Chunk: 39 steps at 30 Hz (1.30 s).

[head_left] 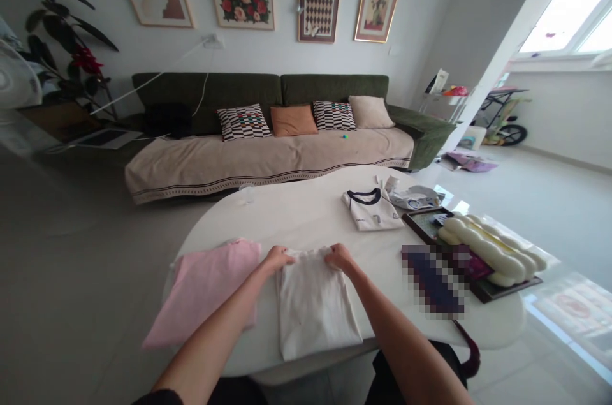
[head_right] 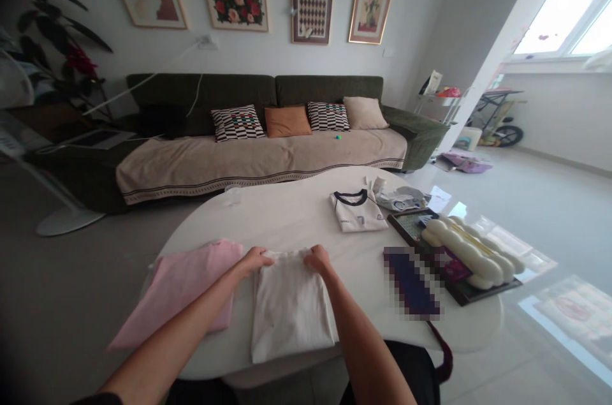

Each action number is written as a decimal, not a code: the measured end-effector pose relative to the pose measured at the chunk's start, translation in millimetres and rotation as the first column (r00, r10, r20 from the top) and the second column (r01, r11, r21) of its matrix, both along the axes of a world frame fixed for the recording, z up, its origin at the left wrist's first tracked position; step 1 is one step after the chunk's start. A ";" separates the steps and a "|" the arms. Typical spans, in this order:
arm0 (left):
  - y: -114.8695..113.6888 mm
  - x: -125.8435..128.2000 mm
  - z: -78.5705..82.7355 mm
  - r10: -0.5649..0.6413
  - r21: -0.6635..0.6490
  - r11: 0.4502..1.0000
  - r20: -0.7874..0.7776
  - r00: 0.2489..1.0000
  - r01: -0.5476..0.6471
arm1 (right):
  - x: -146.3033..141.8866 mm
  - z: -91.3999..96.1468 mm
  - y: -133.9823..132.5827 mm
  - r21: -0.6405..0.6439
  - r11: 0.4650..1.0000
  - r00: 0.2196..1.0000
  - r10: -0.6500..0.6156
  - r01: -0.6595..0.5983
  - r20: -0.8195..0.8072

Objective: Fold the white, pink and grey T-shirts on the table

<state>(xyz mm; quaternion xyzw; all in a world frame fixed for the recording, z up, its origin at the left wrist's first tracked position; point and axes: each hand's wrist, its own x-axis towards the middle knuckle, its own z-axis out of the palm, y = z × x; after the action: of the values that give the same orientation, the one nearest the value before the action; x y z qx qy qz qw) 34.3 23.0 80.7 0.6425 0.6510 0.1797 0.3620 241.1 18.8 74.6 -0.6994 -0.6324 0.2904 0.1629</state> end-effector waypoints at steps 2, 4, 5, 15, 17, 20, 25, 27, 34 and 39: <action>9.6 -5.4 26.6 -0.059 0.040 0.998 0.069 0.996 0.056 | 6.9 18.4 10.5 0.045 0.999 0.999 0.003 -0.001 -0.047; 20.1 -10.5 60.4 -0.102 0.119 0.989 0.124 0.987 0.087 | 17.2 44.1 21.5 0.149 0.989 0.996 0.007 0.005 -0.084; 23.4 -12.4 77.6 -0.125 0.191 0.977 0.141 0.982 0.097 | 22.6 57.8 25.1 0.217 0.976 0.995 0.015 0.007 -0.099; -62.9 -19.3 57.8 -0.511 0.480 0.708 -0.159 0.845 0.518 | 47.0 45.9 -79.0 0.560 0.814 0.966 0.244 -0.155 -0.087; -78.7 -25.3 25.4 -0.609 0.334 0.688 -0.215 0.763 0.644 | 52.0 18.0 -104.2 0.514 0.825 0.951 0.304 -0.237 -0.049; -82.5 -28.6 -6.6 -0.568 0.276 0.742 -0.226 0.791 0.611 | 57.2 -12.9 -122.7 0.431 0.858 0.956 0.292 -0.280 0.039; -41.3 -5.2 -19.4 -0.388 0.363 0.806 -0.271 0.881 0.467 | 32.7 -30.0 -125.5 0.415 0.896 0.987 0.122 -0.156 0.106; -18.1 9.1 -18.9 -0.375 0.323 0.821 -0.317 0.871 0.471 | 14.1 -31.8 -127.8 0.450 0.885 0.983 0.045 -0.121 0.177; 34.1 35.3 -13.8 -0.365 0.147 0.874 -0.434 0.824 0.464 | -15.6 -25.1 -130.5 0.362 0.855 0.909 0.257 -0.372 0.329; 35.7 21.9 -5.1 -0.333 0.169 0.873 -0.478 0.813 0.457 | 1.1 1.6 -110.5 0.133 0.864 0.820 0.398 -0.486 0.411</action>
<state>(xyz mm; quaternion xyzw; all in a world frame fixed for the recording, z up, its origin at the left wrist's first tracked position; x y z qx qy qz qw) 56.3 58.7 75.6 0.8322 0.5339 0.0409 0.1441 242.2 -91.6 76.2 -0.5505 -0.8264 0.1075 0.0490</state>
